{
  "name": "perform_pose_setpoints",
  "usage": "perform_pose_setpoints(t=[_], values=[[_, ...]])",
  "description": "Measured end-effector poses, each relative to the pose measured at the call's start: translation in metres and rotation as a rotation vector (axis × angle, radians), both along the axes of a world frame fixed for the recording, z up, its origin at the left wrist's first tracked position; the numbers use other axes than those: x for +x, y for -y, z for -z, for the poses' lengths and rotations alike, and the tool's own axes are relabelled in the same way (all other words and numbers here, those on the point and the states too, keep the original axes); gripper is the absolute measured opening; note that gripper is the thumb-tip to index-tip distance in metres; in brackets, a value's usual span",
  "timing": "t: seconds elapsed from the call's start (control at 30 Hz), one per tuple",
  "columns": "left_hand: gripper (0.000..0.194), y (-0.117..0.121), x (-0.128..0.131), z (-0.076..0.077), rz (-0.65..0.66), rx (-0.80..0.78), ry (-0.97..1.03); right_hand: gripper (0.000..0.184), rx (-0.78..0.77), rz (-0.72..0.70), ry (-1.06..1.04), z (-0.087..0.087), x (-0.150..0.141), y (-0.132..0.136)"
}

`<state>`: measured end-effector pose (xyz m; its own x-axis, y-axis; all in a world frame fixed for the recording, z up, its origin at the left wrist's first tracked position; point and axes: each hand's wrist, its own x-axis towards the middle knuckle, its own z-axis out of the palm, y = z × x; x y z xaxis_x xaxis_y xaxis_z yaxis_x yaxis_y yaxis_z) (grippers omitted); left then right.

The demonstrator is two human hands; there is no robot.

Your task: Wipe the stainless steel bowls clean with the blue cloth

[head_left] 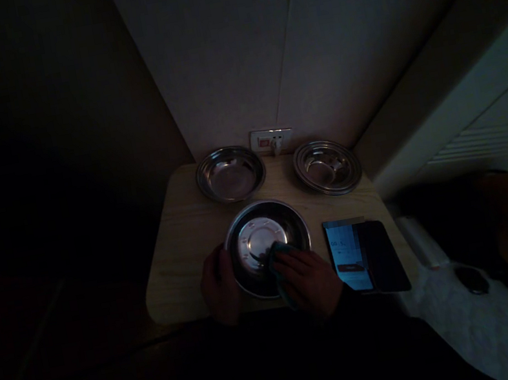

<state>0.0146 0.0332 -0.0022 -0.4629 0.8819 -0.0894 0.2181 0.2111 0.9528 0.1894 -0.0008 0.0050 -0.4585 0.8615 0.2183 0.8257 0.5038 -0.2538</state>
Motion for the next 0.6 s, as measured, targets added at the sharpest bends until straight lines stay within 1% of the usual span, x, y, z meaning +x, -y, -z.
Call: perform_pose_setpoints(t=[0.17, 0.27, 0.33, 0.4, 0.53, 0.6], values=[[0.038, 0.005, 0.004, 0.003, 0.061, 0.049, -0.003, 0.029, 0.039, 0.090, 0.001, 0.011, -0.009, 0.003], [0.034, 0.008, 0.007, 0.005, 0.039, 0.004, -0.022, 0.029, -0.010, 0.136, -0.017, 0.015, -0.015, 0.003], [0.031, 0.009, 0.008, 0.007, 0.031, -0.036, -0.063, 0.029, -0.053, 0.156, -0.062, 0.014, -0.021, 0.002], [0.030, 0.010, 0.010, 0.008, 0.025, -0.035, -0.126, 0.030, -0.091, 0.121, -0.163, 0.011, -0.030, -0.001], [0.028, 0.009, 0.014, 0.005, -0.036, -0.006, -0.236, 0.033, -0.159, -0.050, -0.413, 0.004, -0.047, -0.007], [0.028, 0.007, 0.014, 0.002, -0.062, -0.025, -0.272, 0.032, -0.206, -0.087, -0.398, 0.000, -0.048, -0.011]])
